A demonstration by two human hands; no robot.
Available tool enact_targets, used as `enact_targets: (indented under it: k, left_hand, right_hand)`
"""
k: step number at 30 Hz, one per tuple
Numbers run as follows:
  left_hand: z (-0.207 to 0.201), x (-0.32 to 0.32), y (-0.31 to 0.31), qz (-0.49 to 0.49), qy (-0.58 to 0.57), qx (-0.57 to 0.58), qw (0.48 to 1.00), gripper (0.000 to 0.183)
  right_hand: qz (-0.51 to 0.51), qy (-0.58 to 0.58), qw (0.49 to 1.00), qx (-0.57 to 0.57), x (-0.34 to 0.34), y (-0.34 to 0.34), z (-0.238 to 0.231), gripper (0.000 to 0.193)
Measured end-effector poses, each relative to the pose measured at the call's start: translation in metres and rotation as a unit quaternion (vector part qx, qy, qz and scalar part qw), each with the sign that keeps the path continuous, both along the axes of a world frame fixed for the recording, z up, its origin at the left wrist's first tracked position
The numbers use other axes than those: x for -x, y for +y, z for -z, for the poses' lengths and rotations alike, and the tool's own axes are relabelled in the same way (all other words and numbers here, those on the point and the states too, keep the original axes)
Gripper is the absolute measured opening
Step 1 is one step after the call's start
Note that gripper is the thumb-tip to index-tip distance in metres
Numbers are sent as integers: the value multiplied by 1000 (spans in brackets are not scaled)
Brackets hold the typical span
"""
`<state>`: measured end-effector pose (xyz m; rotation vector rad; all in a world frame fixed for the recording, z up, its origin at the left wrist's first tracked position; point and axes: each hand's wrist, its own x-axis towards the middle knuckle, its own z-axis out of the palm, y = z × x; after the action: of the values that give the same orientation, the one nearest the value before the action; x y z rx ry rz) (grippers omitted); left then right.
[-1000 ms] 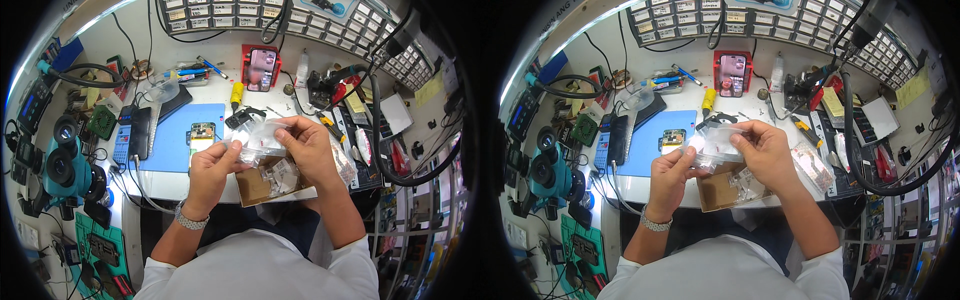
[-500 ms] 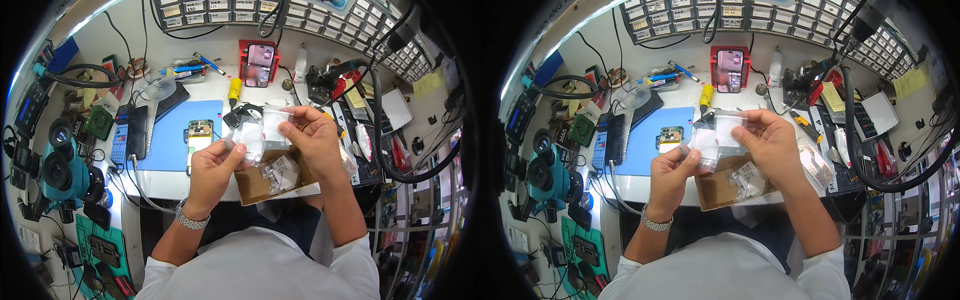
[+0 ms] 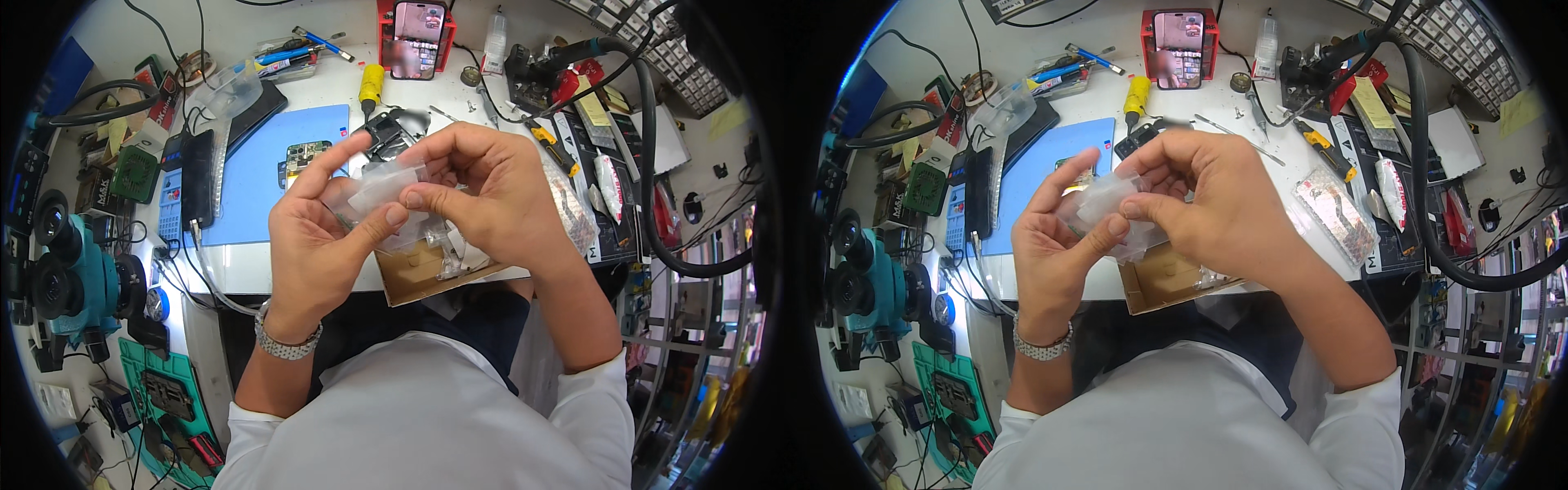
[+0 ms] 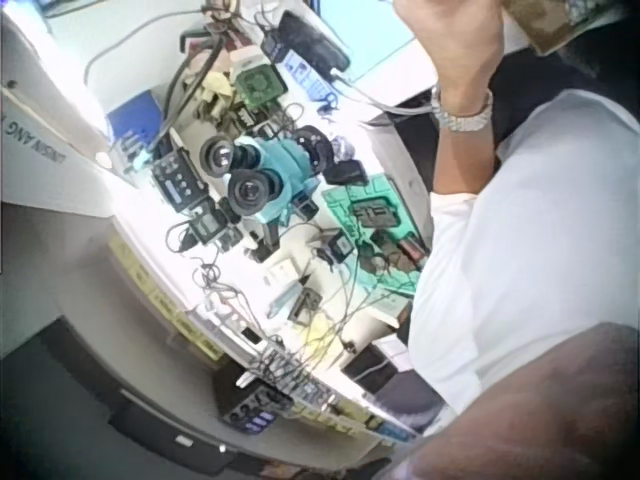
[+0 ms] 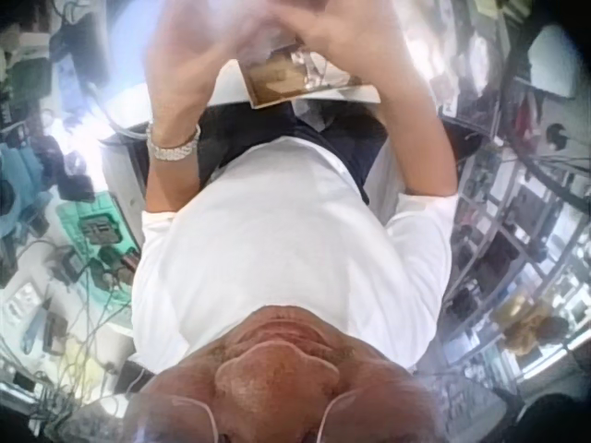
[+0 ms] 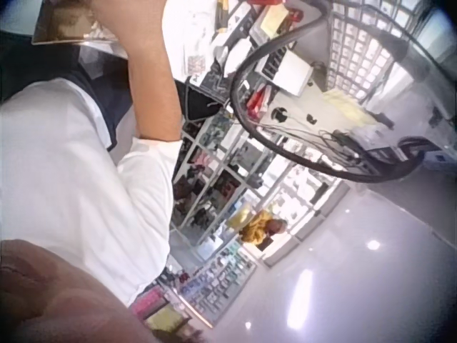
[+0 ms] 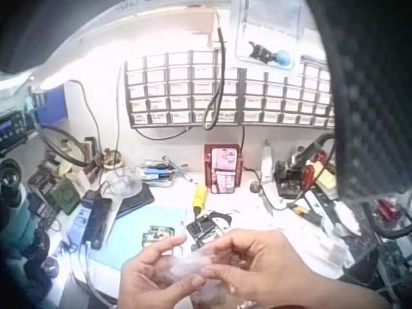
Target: The person uses a screwdriver to remove screws from a disassembled smartphone, then opens a cardboard box and removes several small plastic bags containing replacement parts. The phone remains open on the workbench while parts are handled.
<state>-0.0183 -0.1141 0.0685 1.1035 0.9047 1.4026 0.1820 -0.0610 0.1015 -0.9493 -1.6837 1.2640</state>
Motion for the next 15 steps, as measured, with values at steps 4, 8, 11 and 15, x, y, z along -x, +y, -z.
enact_targets:
  k: [4, 8, 11, 15]
  left_hand:
    - [13, 28, -4, -28, -56, 67, 996, 41]
    - [15, 34, -6, -66, -268, 66, 959, 39]
    - [33, 45, -6, 5, -367, 38, 930, 37]
    - [31, 35, -5, -43, -422, 70, 903, 49]
  right_hand:
    - [61, -108, 990, -69, -16, 5, -10, 14]
    - [49, -432, 895, -102, -30, -2, -6, 16]
    - [4, -558, 825, -85, -23, -10, 2, 27]
    - [-17, -603, 793, -87, -16, -10, 16, 27]
